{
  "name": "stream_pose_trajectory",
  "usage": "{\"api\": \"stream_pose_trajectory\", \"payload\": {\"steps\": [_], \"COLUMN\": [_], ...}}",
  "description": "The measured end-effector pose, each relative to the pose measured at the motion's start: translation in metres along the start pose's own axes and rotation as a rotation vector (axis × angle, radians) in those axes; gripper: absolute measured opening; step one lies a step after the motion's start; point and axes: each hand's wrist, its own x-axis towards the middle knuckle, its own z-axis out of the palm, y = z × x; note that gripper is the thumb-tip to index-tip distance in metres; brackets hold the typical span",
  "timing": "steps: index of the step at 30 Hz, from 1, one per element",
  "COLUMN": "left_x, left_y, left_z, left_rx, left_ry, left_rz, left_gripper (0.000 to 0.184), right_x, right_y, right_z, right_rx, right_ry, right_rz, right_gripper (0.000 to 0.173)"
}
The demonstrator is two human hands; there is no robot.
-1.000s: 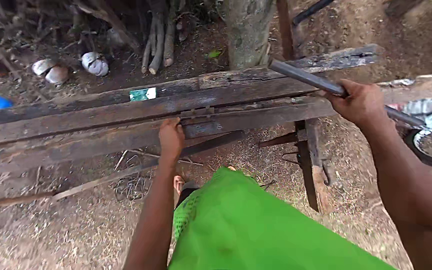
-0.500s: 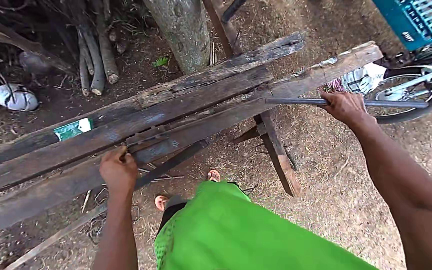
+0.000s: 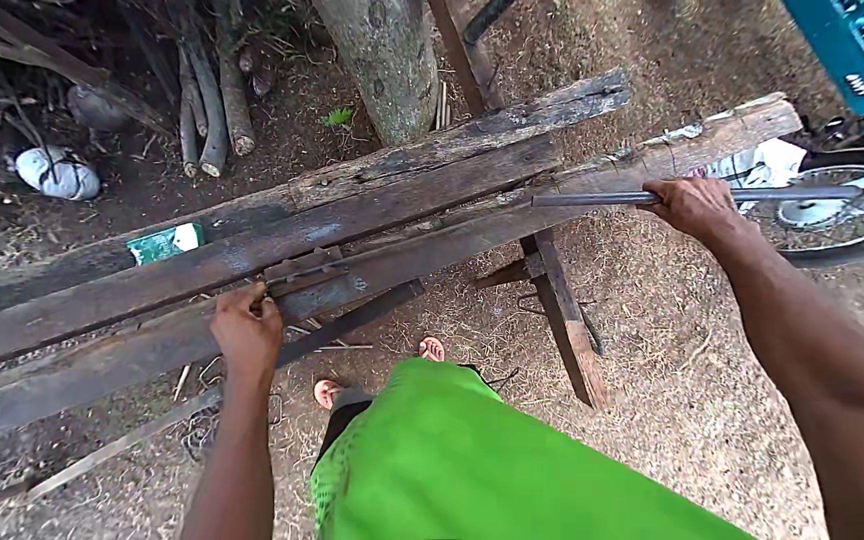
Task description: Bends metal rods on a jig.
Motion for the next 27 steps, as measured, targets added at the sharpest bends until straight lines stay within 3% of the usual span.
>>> {"api": "stream_pose_trajectory", "payload": {"steps": [7,13,16,21,27], "left_x": [-0.001,0.0,0.0,0.0,0.001], "left_y": [0.002,0.0,-0.004,-0.008,-0.015], "left_z": [0.0,0.004,0.007,0.009,0.014], "left_rx": [-0.08,-0.124,-0.146,-0.196,-0.274], "left_ry": [0.019,0.046,0.079,0.097,0.105], "left_rz": [-0.029,-0.031,-0.02,-0.021,-0.011], "left_gripper": [0.028,0.028,0.027,0.027,0.028], "right_x": [0.055,0.084,0.078,0.064,0.066], "right_y": [-0.014,-0.073,-0.128,-0.225,-0.255], "right_z": [-0.018,-0.037,-0.039,-0.037,-0.027], "right_rx": [0.035,0.143,0.341,0.451,0.401], "right_ry": [-0.099,-0.264,-0.228,-0.097,0.01], "right_rz": [-0.214,-0.332,-0.516,-0.831,-0.952], "right_gripper": [0.028,0.032,0.04,0.032,0.031]}}
